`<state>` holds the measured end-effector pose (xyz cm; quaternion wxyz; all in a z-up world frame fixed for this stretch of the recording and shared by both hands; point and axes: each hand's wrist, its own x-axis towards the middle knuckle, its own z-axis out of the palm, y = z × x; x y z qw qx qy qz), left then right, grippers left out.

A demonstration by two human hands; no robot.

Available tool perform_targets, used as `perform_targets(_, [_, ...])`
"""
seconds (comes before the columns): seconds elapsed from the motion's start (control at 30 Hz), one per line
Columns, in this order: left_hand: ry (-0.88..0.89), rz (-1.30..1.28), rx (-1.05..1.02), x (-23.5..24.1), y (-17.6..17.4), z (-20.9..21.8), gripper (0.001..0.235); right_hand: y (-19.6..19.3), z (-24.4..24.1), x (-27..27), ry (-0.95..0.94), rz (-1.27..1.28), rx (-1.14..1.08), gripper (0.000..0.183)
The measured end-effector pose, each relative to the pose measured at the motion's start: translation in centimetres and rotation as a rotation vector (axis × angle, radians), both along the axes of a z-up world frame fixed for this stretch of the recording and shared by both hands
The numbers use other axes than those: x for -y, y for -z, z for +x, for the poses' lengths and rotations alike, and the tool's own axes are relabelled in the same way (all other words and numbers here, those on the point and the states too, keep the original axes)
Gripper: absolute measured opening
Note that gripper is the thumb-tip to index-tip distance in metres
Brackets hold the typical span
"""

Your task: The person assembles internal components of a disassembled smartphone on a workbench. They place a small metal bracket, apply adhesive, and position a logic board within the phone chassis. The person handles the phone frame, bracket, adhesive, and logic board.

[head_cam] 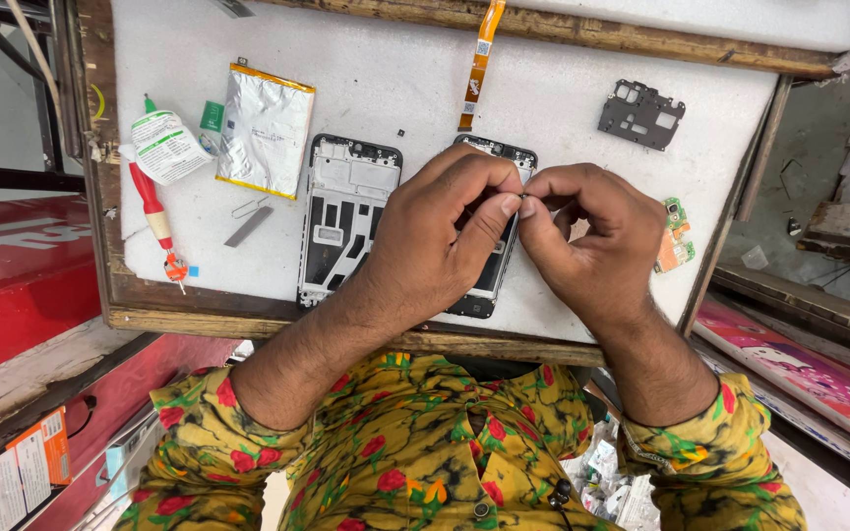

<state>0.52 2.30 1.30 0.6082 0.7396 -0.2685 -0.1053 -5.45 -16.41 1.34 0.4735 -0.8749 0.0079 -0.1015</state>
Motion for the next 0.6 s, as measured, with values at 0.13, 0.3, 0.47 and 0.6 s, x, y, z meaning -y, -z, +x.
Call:
perform_targets(0.13, [0.0, -0.014, -0.065, -0.2, -0.2, 0.1, 0.012, 0.6, -0.1, 0.1, -0.027, 0.142, -0.02, 0.009])
perform_targets(0.3, [-0.007, -0.084, -0.145, -0.4, -0.3, 0.1, 0.023, 0.9, -0.2, 1.5, -0.095, 0.645, -0.265, 0.012])
perform_targets(0.47, [0.032, -0.07, 0.077, -0.7, 0.1, 0.3, 0.022, 0.7, 0.1, 1.9, -0.103, 0.855, -0.41, 0.013])
perform_targets(0.6, [0.03, -0.111, 0.034, -0.7, 0.4, 0.2, 0.021, 0.6, 0.0, 2.1, -0.148, 0.99, -0.453, 0.016])
